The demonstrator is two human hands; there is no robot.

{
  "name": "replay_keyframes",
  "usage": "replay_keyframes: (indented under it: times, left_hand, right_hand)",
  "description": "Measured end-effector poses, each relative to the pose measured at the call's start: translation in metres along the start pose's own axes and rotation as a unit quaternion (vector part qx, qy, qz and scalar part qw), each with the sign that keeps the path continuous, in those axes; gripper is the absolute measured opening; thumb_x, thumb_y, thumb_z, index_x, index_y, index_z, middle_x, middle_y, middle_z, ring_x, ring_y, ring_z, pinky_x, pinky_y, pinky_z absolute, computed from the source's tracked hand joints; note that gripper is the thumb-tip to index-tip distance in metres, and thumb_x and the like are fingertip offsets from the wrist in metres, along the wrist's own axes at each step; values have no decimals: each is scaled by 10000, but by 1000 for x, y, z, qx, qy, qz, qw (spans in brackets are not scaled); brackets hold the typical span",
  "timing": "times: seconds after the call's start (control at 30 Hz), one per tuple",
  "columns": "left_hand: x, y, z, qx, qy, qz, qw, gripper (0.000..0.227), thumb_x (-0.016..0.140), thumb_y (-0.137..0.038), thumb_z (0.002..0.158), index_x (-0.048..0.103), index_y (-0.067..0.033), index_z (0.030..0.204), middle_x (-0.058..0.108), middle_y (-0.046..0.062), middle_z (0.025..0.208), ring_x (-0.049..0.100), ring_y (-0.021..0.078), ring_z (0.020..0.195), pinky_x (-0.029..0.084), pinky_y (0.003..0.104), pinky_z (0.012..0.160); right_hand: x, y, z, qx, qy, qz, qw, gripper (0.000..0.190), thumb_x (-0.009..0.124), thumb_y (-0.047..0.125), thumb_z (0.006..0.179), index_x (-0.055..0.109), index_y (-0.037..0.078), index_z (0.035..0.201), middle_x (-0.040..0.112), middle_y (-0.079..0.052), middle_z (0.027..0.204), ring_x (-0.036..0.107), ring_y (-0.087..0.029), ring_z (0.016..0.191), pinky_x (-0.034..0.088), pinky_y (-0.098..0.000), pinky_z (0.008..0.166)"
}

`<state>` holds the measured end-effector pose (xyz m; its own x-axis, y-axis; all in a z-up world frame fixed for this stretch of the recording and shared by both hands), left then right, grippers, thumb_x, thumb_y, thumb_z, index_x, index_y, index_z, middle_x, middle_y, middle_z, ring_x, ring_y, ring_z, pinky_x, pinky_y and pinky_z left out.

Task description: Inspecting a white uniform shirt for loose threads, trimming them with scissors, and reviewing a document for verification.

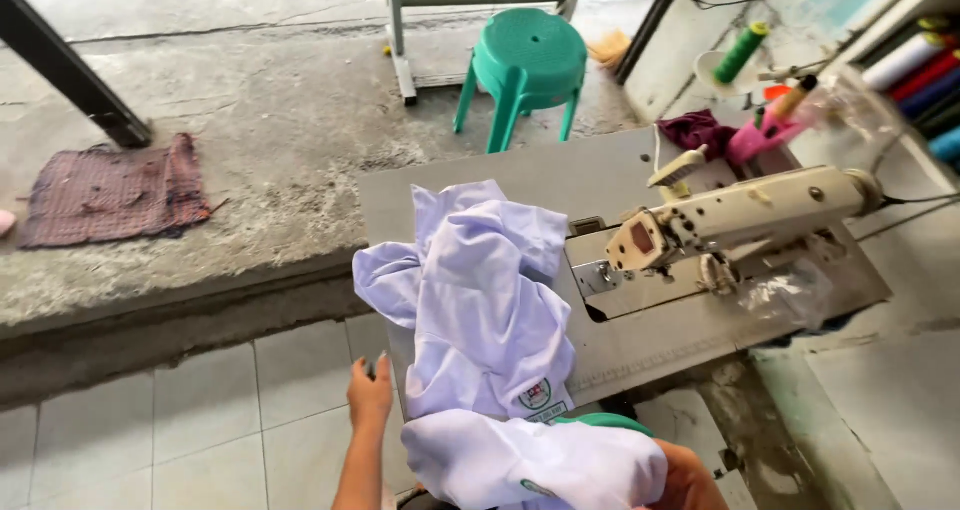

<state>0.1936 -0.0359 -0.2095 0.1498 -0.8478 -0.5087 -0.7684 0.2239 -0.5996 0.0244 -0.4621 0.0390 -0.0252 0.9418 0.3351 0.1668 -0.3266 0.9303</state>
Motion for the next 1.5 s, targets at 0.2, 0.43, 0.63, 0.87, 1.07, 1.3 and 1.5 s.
replay_keyframes:
  times: [0.2, 0.43, 0.63, 0.87, 1.07, 1.3, 1.5]
  left_hand:
    - [11, -23, -39, 46, -58, 96, 993, 601, 540, -727, 878, 669, -175, 1074, 751, 82, 1084, 692, 340, 1029, 508, 493, 842]
    - [42, 12, -34, -24, -40, 114, 992, 568, 542, -556, 875, 609, -180, 1296, 742, 132, 1204, 690, 377, 1105, 517, 499, 889]
    - [57, 31, -12, -30, -57, 137, 988, 665, 502, -571, 863, 560, -179, 1397, 708, 180, 1289, 658, 413, 1190, 499, 529, 962]
    - [62, 35, -9, -34, -56, 143, 988, 516, 449, -565, 922, 576, -145, 1194, 731, 191, 1203, 659, 420, 1134, 485, 530, 894]
    - [65, 38, -6, -3, -91, 127, 988, 693, 447, -653, 914, 562, -98, 1312, 662, 227, 1320, 621, 447, 1216, 476, 546, 949]
    - [63, 71, 66, 108, -144, 90, 980, 515, 469, -528, 971, 479, -33, 828, 579, 234, 831, 456, 358, 759, 340, 561, 711]
    - [51, 54, 29, 138, -201, 62, 968, 951, 344, -861, 982, 697, 21, 948, 681, 299, 926, 617, 492, 878, 412, 576, 752]
  right_hand:
    - [36, 70, 81, 80, 33, 40, 995, 616, 874, 8, 726, 659, -161, 1277, 836, -313, 1043, 790, -361, 908, 605, -441, 750]
    - [-2, 115, 133, 5, 74, 0, 997, 700, 853, 29, 704, 605, -85, 1348, 807, -259, 1050, 774, -307, 862, 631, -412, 663]
    - [-45, 100, 210, -40, 258, -31, 965, 539, 823, 54, 827, 576, -76, 1289, 750, -175, 1012, 731, -223, 799, 609, -342, 622]
    - [-150, 19, 277, 23, 280, -20, 960, 632, 854, 12, 763, 572, -83, 1321, 774, -210, 1055, 752, -255, 837, 631, -387, 639]
    - [-222, -18, 267, -7, 184, 76, 980, 775, 893, 27, 665, 587, -20, 1375, 745, -271, 1125, 757, -337, 879, 638, -421, 595]
    - [-308, -34, 222, -97, 215, 100, 967, 777, 913, 172, 660, 576, -79, 1314, 662, -334, 1240, 721, -366, 995, 586, -453, 784]
    - [-346, 4, 149, -142, 208, 94, 963, 589, 877, 179, 720, 611, -75, 1180, 686, -305, 1083, 715, -334, 907, 570, -466, 757]
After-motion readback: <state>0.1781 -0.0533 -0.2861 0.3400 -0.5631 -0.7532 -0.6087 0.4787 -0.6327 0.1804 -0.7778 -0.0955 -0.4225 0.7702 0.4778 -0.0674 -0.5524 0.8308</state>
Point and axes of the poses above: each hand's wrist, its own z-axis towards the middle knuckle, its own x-axis out of the palm, y = z × x, the point moved 9 cm from there along z, towards the middle knuckle
